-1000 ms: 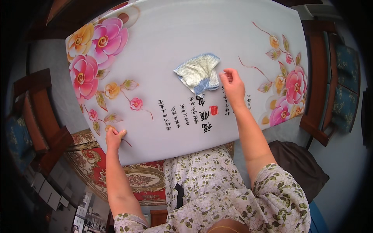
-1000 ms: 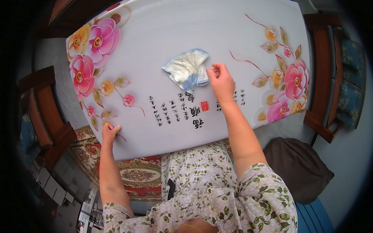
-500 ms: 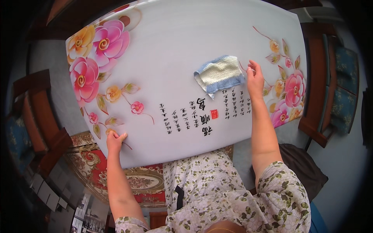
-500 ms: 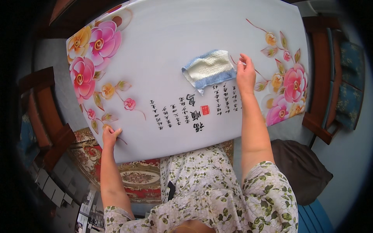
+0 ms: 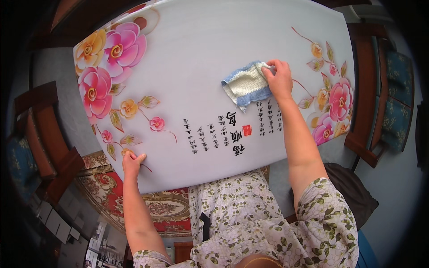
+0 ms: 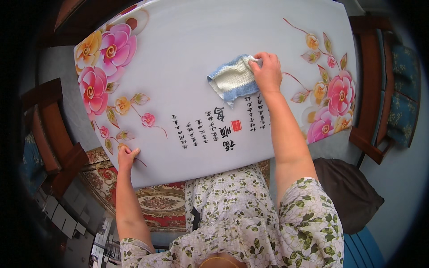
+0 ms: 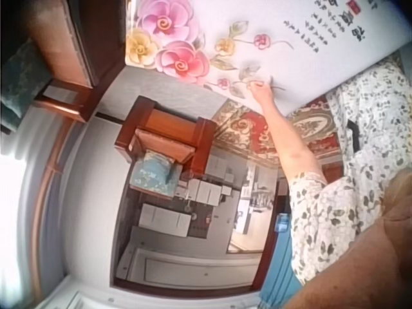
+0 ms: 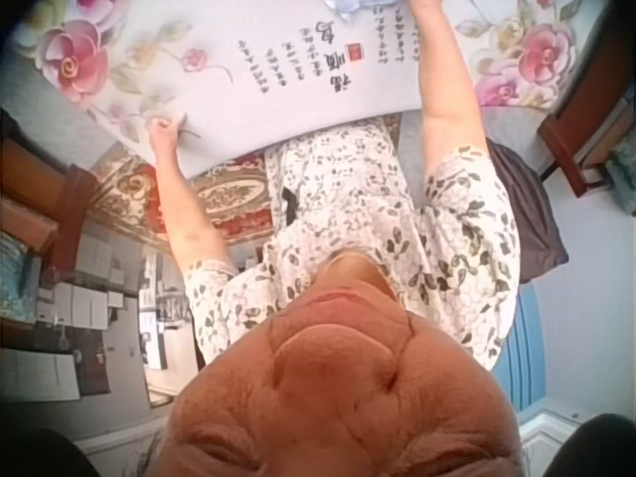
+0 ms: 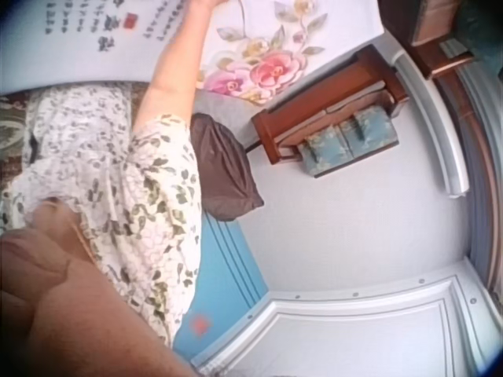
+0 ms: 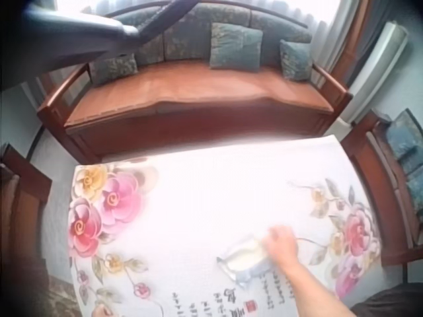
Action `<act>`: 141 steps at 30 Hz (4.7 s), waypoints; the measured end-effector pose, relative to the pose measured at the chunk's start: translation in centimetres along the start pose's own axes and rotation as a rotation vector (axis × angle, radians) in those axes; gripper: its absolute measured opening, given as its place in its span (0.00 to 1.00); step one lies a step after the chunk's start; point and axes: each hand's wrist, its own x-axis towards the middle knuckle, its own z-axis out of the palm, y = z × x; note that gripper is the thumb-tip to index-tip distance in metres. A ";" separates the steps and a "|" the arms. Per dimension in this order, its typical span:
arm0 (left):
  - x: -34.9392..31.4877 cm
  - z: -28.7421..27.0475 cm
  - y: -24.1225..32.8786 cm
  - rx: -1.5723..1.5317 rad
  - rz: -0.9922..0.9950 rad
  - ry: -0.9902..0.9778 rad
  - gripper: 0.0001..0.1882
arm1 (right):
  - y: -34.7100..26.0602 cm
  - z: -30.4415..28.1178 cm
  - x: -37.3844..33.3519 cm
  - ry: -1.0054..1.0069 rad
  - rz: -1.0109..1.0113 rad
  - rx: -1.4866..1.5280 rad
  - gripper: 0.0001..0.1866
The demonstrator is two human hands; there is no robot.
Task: The person wipes a large white rectangular surface with a floral pattern using a small cloth. They repeatedly wipe different sections, fold the cloth, and reposition the surface to access more area. The person continues wiping until the end of the clip.
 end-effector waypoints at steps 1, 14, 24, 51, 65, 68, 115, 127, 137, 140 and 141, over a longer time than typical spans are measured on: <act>0.1 0.0 -0.3 0.006 0.009 0.006 0.25 | -0.4 -0.4 0.3 -0.022 0.035 0.052 0.15; 0.3 0.6 -1.2 -0.010 0.007 0.023 0.25 | 3.7 -1.1 -2.4 0.045 0.217 0.164 0.13; 0.2 1.9 -2.8 -0.151 0.053 0.186 0.16 | 3.0 -1.6 -4.4 -0.079 0.115 0.235 0.10; -12.7 17.2 32.2 -0.708 0.463 -0.092 0.09 | 4.4 -8.4 -5.3 -0.039 0.148 0.749 0.11; -0.1 11.2 26.2 0.075 0.662 0.717 0.22 | -0.1 -0.6 -7.2 0.103 -0.207 0.038 0.22; 3.0 11.3 27.9 0.183 0.622 0.793 0.27 | -2.2 2.2 -9.0 -0.012 -0.431 0.045 0.25; 4.7 12.6 28.2 0.383 0.557 0.821 0.29 | 8.7 1.1 20.4 0.349 -0.618 -0.128 0.19; 4.9 12.9 27.5 0.271 0.584 0.796 0.29 | -5.8 8.6 -5.6 -0.118 -0.729 0.346 0.15; 5.8 13.8 27.2 0.222 0.617 0.805 0.33 | 28.7 -6.4 -9.0 0.401 0.749 -0.509 0.21; 7.1 13.2 26.5 0.231 0.615 0.823 0.35 | 16.6 0.1 -11.9 0.458 0.150 -0.270 0.20; 8.0 12.4 25.8 0.245 0.612 0.840 0.35 | 9.5 2.5 -13.7 0.350 0.131 0.065 0.21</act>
